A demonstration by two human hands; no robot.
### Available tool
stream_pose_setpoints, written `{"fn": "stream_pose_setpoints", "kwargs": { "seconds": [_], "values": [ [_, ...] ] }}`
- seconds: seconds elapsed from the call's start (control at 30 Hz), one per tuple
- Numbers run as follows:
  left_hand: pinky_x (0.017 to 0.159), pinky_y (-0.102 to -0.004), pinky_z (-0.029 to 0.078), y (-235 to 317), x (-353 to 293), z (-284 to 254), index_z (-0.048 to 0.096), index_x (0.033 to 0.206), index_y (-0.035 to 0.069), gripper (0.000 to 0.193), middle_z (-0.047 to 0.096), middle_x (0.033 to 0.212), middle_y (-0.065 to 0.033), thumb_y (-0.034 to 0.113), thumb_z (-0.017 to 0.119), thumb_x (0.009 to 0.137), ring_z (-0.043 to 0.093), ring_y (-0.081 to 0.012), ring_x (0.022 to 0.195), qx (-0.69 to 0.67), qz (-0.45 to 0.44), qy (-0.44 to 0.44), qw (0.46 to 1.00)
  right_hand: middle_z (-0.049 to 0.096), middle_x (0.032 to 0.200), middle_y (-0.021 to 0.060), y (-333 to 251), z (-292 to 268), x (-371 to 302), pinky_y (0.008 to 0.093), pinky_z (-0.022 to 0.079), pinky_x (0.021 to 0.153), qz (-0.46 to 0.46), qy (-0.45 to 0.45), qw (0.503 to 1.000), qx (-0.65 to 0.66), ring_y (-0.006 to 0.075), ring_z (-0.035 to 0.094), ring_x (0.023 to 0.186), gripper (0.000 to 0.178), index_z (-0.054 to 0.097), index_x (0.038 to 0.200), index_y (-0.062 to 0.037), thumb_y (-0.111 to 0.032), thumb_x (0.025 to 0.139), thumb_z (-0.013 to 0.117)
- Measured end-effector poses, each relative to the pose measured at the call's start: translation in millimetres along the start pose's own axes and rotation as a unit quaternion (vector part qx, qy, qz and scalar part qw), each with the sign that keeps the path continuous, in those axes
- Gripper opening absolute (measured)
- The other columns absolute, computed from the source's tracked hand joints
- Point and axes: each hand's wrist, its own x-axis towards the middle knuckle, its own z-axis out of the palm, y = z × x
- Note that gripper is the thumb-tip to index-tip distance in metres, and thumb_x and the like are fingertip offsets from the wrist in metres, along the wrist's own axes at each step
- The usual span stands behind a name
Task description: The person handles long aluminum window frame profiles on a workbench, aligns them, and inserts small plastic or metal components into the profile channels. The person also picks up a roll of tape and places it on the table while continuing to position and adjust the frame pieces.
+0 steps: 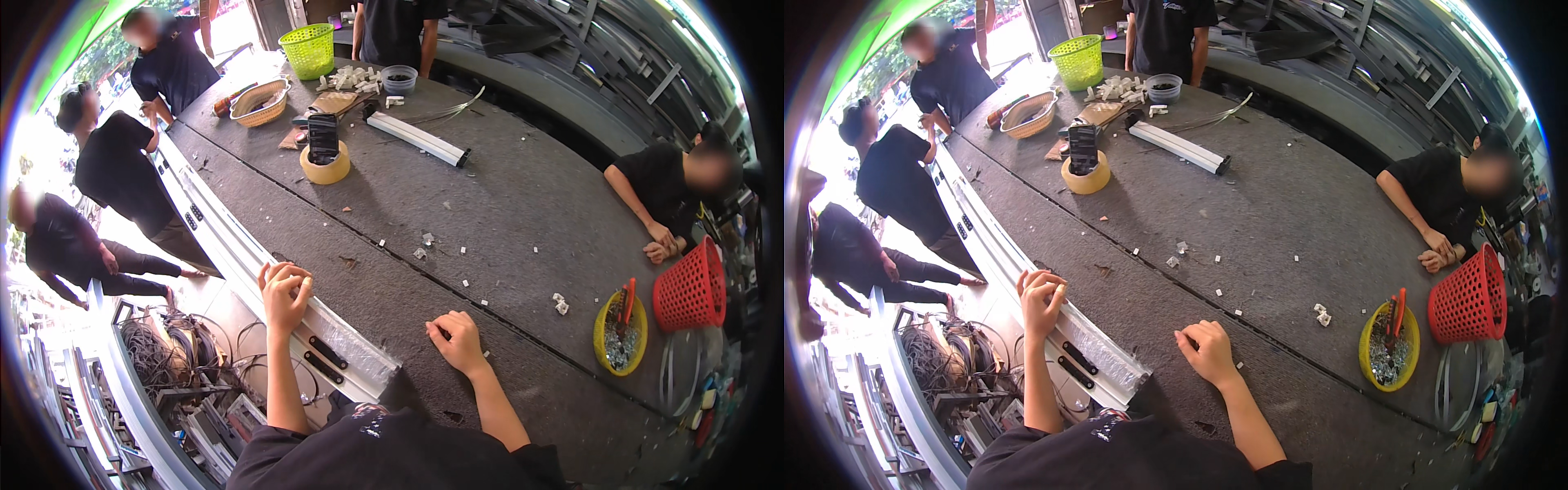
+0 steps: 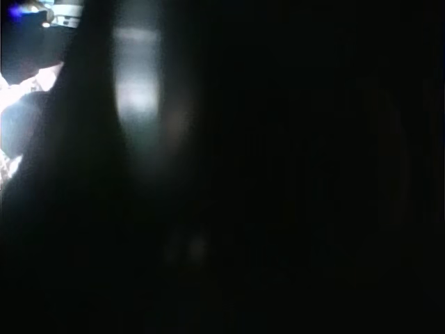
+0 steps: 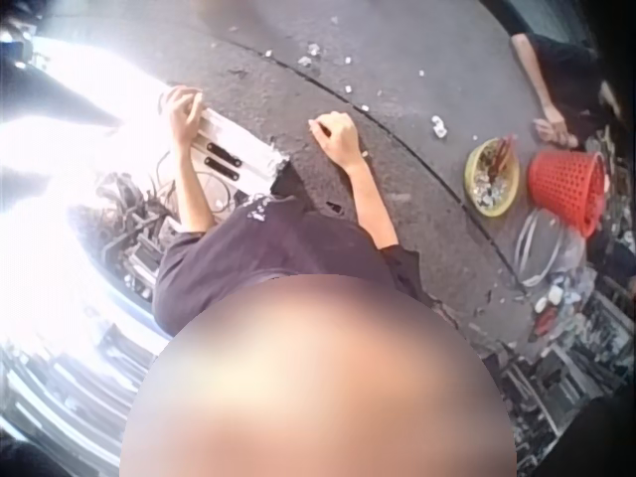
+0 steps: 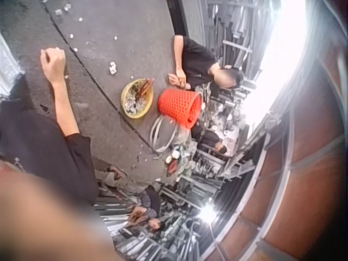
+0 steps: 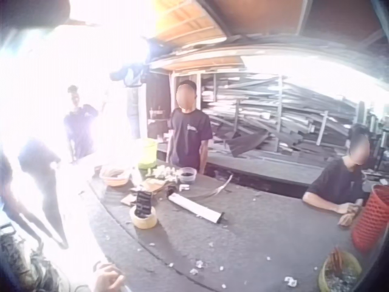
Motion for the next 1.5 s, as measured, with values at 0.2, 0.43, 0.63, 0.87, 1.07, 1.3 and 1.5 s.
{"fn": "stream_pose_setpoints", "kwargs": {
  "seconds": [0.2,0.43,0.63,0.87,1.07,1.3,1.5],
  "values": [
    [0.116,-0.0429,0.021,-6.5,-4.8,6.8,0.070,0.072,0.008,0.024,0.071,0.093,-0.0011,0.024,0.063,0.088,0.060,-0.0230,0.113,0.000,0.008,0.028,1.000,0.061,0.065,0.0065,4.0,1.4,-2.5,0.0383,0.044,0.067,-0.033,0.011,0.999,-0.004,0.0253,0.058,0.065,0.022,0.066,0.072,-0.0069,-0.020,0.089,0.069],
    [0.114,-0.0430,0.023,-21.3,-0.1,10.3,0.068,0.071,0.007,0.025,0.069,0.089,-0.0021,0.025,0.062,0.088,0.061,-0.0232,0.101,0.031,0.027,-0.007,0.999,0.060,0.068,0.0074,9.7,3.2,-7.8,0.0398,0.045,0.072,-0.039,0.003,0.999,-0.010,0.0266,0.058,0.071,0.030,0.060,0.071,-0.0072,-0.026,0.094,0.065],
    [0.078,-0.0440,0.050,-34.1,1.0,7.9,0.072,0.096,-0.003,0.031,0.068,0.095,-0.0168,0.026,0.062,0.098,0.062,-0.0324,0.081,-0.039,-0.050,-0.063,0.996,0.060,0.072,0.0067,18.6,11.9,-11.9,0.0375,0.043,0.072,-0.024,-0.009,1.000,0.005,0.0249,0.057,0.072,0.026,0.065,0.080,-0.0070,-0.027,0.096,0.063],
    [0.072,-0.0411,0.050,-40.8,4.4,16.0,0.074,0.091,-0.001,0.027,0.069,0.090,-0.0159,0.023,0.062,0.096,0.062,-0.0284,0.076,-0.029,0.082,-0.031,0.996,0.060,0.072,0.0075,21.3,16.1,-12.6,0.0379,0.044,0.071,-0.044,0.016,0.999,0.002,0.0256,0.059,0.072,0.025,0.065,0.082,-0.0056,-0.026,0.096,0.063],
    [0.065,-0.0382,0.049,-44.8,3.2,25.0,0.073,0.094,0.000,0.026,0.069,0.089,-0.0149,0.023,0.062,0.096,0.060,-0.0255,0.069,-0.088,-0.075,-0.076,0.990,0.060,0.072,0.0084,19.2,15.3,-12.3,0.0386,0.043,0.072,-0.037,0.027,0.999,0.018,0.0269,0.058,0.072,0.028,0.065,0.082,-0.0051,-0.027,0.098,0.060],
    [0.055,-0.0348,0.047,-42.1,3.4,28.4,0.073,0.098,0.002,0.025,0.068,0.087,-0.0138,0.024,0.061,0.097,0.057,-0.0222,0.061,-0.112,-0.141,-0.091,0.979,0.059,0.071,0.0088,19.4,15.1,-12.8,0.0392,0.043,0.072,-0.025,0.017,0.999,0.026,0.0276,0.057,0.071,0.030,0.064,0.082,-0.0049,-0.028,0.100,0.058],
    [0.048,-0.0319,0.045,-50.4,-1.9,27.2,0.072,0.101,0.003,0.025,0.067,0.086,-0.0128,0.025,0.061,0.097,0.055,-0.0194,0.055,-0.128,-0.173,-0.094,0.972,0.059,0.071,0.0086,20.7,16.1,-12.1,0.0391,0.043,0.072,-0.038,0.028,0.999,0.023,0.0275,0.057,0.071,0.031,0.064,0.082,-0.0048,-0.028,0.100,0.058]
  ]
}}
